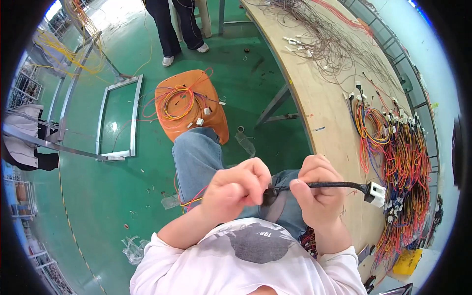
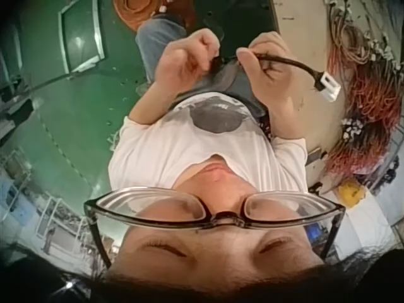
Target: Manually wrapping electrical tape around wire harness connectors in a factory assembly line.
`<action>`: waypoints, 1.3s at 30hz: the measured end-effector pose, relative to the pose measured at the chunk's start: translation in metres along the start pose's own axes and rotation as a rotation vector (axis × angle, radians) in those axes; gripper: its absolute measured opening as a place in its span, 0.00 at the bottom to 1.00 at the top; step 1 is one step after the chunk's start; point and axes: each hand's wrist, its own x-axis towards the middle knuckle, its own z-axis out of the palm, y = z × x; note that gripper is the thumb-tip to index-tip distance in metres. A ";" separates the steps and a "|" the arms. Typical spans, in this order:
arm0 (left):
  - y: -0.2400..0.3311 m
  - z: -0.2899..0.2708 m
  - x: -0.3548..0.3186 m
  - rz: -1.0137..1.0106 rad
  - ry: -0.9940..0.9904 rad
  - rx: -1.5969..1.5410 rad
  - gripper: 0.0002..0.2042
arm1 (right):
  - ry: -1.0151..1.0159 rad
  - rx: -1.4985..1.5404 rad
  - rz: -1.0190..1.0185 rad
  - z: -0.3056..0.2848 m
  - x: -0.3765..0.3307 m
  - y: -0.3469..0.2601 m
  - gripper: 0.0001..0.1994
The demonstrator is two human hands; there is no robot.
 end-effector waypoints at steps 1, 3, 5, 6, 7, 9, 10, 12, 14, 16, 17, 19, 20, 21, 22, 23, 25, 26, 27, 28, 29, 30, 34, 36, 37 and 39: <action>-0.004 0.003 -0.001 0.018 0.058 0.309 0.12 | 0.000 -0.003 -0.004 0.000 0.001 0.000 0.06; -0.006 0.018 -0.002 -0.063 0.203 0.654 0.26 | -0.021 -0.039 -0.048 -0.001 0.003 0.001 0.06; -0.005 0.020 0.004 -0.208 0.205 0.665 0.29 | -0.018 -0.052 -0.062 0.001 0.001 0.003 0.05; -0.005 0.020 0.006 -0.359 0.205 0.675 0.31 | -0.004 -0.060 -0.077 0.003 0.000 0.004 0.05; -0.008 0.015 0.004 -0.412 0.122 0.578 0.31 | 0.010 -0.068 -0.091 0.004 -0.001 0.005 0.04; 0.004 0.020 0.011 -0.588 0.088 0.255 0.31 | -0.001 -0.058 -0.094 0.004 -0.002 0.009 0.04; 0.008 0.021 0.013 -0.755 0.050 -0.071 0.31 | -0.005 -0.025 -0.111 0.004 -0.002 0.011 0.04; 0.005 0.018 0.009 -0.766 -0.009 -0.158 0.31 | -0.009 0.011 -0.133 0.004 0.000 0.011 0.04; -0.003 0.020 0.004 -0.743 0.143 -0.405 0.29 | -0.001 0.016 -0.130 0.005 0.001 0.012 0.04; -0.002 0.023 0.002 -0.754 0.280 -0.474 0.25 | -0.006 0.013 -0.171 0.007 0.004 0.010 0.05; -0.002 0.021 0.001 -0.768 0.273 -0.519 0.24 | 0.000 0.022 -0.167 0.006 0.005 0.008 0.05; -0.003 0.014 -0.003 -0.782 0.119 -0.554 0.22 | -0.076 0.140 -0.136 0.004 0.005 0.005 0.04; -0.002 0.015 -0.003 -0.683 0.248 -0.430 0.22 | -0.076 0.189 -0.108 0.005 0.002 0.006 0.05; -0.001 0.018 -0.004 -0.580 0.373 -0.305 0.22 | -0.073 0.155 -0.090 0.002 0.001 0.004 0.05; 0.006 0.013 0.002 -0.508 0.488 -0.351 0.22 | -0.070 0.121 -0.073 -0.001 -0.001 0.001 0.06; 0.012 0.013 0.001 -0.421 0.478 -0.303 0.23 | -0.072 0.151 -0.029 0.000 -0.006 0.000 0.07; 0.011 0.017 0.002 -0.318 0.415 -0.041 0.19 | -0.013 0.182 0.024 -0.002 -0.010 0.003 0.07; 0.006 0.014 -0.004 -0.137 0.249 0.105 0.13 | -0.003 0.190 0.059 -0.005 -0.009 0.004 0.08; -0.001 0.004 -0.005 -0.027 0.094 0.116 0.12 | 0.003 0.175 0.091 -0.005 -0.008 0.003 0.08; -0.006 -0.003 -0.004 0.083 -0.061 0.125 0.10 | 0.009 0.160 0.123 -0.005 -0.005 0.002 0.08; -0.007 -0.006 -0.004 0.065 -0.067 0.271 0.09 | 0.008 0.154 0.114 -0.004 -0.004 0.004 0.08; -0.007 0.001 -0.006 0.023 0.012 0.355 0.10 | 0.009 0.154 0.121 -0.005 -0.004 0.004 0.08; -0.014 0.018 -0.004 -0.163 0.248 0.719 0.23 | -0.010 0.089 0.052 -0.006 -0.002 0.004 0.08; -0.014 0.021 0.001 -0.253 0.361 0.816 0.23 | -0.028 0.041 0.016 -0.006 0.000 0.006 0.07; -0.013 0.022 0.004 -0.264 0.413 0.930 0.23 | -0.028 0.044 0.013 -0.005 -0.001 0.007 0.07; -0.015 0.011 0.001 -0.275 0.294 1.005 0.25 | -0.011 0.109 0.001 -0.004 -0.004 0.008 0.07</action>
